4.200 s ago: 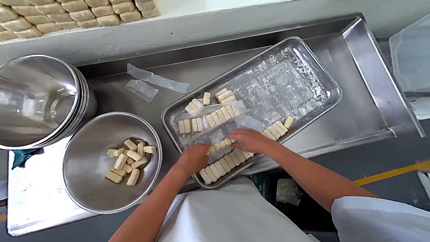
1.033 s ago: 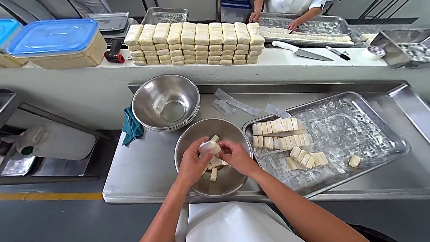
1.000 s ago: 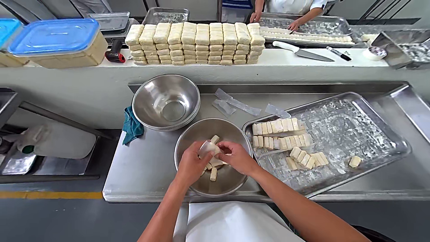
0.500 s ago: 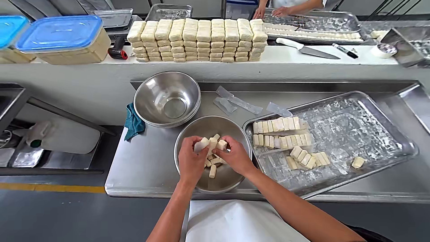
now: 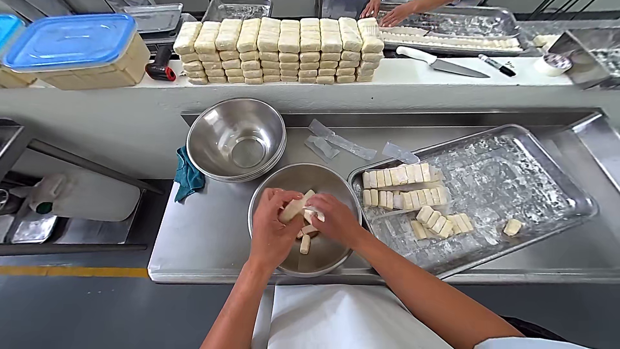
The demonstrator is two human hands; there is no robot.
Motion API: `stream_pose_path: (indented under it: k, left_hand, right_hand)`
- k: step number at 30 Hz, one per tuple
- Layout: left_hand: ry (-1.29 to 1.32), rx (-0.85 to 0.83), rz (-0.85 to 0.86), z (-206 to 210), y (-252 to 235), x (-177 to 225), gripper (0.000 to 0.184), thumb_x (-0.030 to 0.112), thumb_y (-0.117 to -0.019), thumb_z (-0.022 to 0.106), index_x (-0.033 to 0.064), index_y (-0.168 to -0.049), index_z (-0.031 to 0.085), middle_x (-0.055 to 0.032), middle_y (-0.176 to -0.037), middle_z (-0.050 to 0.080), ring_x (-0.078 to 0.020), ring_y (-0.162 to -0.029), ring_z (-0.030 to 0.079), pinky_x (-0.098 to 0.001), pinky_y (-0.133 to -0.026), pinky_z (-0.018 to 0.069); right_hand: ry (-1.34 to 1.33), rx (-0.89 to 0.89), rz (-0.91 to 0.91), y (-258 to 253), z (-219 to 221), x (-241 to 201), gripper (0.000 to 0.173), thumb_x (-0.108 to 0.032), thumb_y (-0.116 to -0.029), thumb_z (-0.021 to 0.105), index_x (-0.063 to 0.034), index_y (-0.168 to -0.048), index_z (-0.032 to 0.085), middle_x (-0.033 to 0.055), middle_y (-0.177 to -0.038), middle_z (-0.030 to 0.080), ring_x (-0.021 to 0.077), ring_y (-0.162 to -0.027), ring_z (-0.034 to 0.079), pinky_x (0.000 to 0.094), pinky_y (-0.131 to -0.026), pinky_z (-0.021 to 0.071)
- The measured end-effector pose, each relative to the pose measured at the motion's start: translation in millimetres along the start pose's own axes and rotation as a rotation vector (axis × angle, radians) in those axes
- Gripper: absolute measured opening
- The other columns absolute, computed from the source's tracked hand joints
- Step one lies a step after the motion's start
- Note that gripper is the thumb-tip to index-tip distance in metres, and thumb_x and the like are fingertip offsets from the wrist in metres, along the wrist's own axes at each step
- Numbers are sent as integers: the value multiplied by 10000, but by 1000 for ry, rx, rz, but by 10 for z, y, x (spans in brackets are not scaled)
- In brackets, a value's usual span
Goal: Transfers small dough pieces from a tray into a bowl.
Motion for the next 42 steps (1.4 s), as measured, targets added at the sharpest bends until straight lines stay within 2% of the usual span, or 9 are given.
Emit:
stream_pose_path:
  k: [4,8,13,19,25,28,31,36,42]
  left_hand:
    - [-130,123,1,-388,-115,-1,365,152,-907,692,74,-1261,645,-94,-1248,610,-169,-1143,607,-350,-947,542]
    - [-151,-218,-334,-84,-20,-589,744,383,-915,743,83,-1529,448,-164,-1580,417,-332,-1466,383,-585,-1158,360]
    - [-38,-413,-366,609,171,-850,628,281,-857,833,63,-1387,576,-142,-1352,611,-266,-1239,604,-521,-1054,500]
    - [-110,-188,-380,331,192,-1112,372,119,-875,800,22,-1216,689,-154,-1166,705,-283,-1081,683,-523,-972,548]
    - [48,123,-244,55,143,-785,490,57,-869,741,1,-1333,593,-135,-1299,643,-182,-1158,642,-384,-998,542]
    - [54,40,-152,274,107,-514,647,31,-817,755,19,-1420,519,-167,-1477,500,-249,-1304,544,-435,-1046,510]
    - [128,-154,-262,470,132,-439,883,68,-798,747,107,-1579,337,-116,-1608,363,-227,-1409,447,-445,-1108,449]
    - [217,-189,-416,394,123,-525,495,138,-978,664,28,-1440,528,-105,-1283,673,-166,-1144,669,-358,-994,555]
    - [-75,-25,-329,292,103,-546,342,159,-906,775,60,-1215,667,-60,-1026,724,-151,-876,704,-359,-787,599]
  right_hand:
    - [-534,35,423,6,-118,403,211,-137,-988,615,-21,-1151,683,130,-1013,697,227,-906,667,468,-803,553]
    - [-1085,122,584,98,-184,248,201,-142,-1076,478,-35,-1164,624,77,-1019,689,150,-890,678,357,-808,585]
    - [-1241,205,462,37,-411,-196,197,-150,-1079,480,-63,-1161,637,55,-991,718,138,-866,708,330,-794,608]
    - [-719,527,-30,-7,-1092,-225,132,-61,-979,578,-58,-1073,670,-28,-986,710,29,-916,670,226,-833,580]
    - [-653,203,234,44,-444,134,363,-189,-1003,590,9,-1306,599,141,-1246,670,199,-1136,657,390,-979,552]
    - [-991,-109,411,134,48,-101,401,-265,-1078,501,-25,-1399,521,110,-1186,664,169,-1012,680,375,-890,585]
    - [-1084,-121,477,140,121,-121,307,-197,-1057,566,-30,-1315,564,91,-1063,678,155,-887,678,340,-798,586]
    - [-813,-98,323,87,-129,-79,273,-118,-969,699,-2,-1208,633,111,-954,704,160,-759,691,323,-716,609]
    - [-284,55,203,64,-169,-108,349,-235,-967,723,-9,-1223,650,156,-1088,689,259,-962,687,463,-872,574]
Point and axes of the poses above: each hand's wrist, its own y-axis away from the middle knuckle, its own z-axis out of the palm, x = y × z, the point moved 8 cm from there along -y, towards the middle knuckle
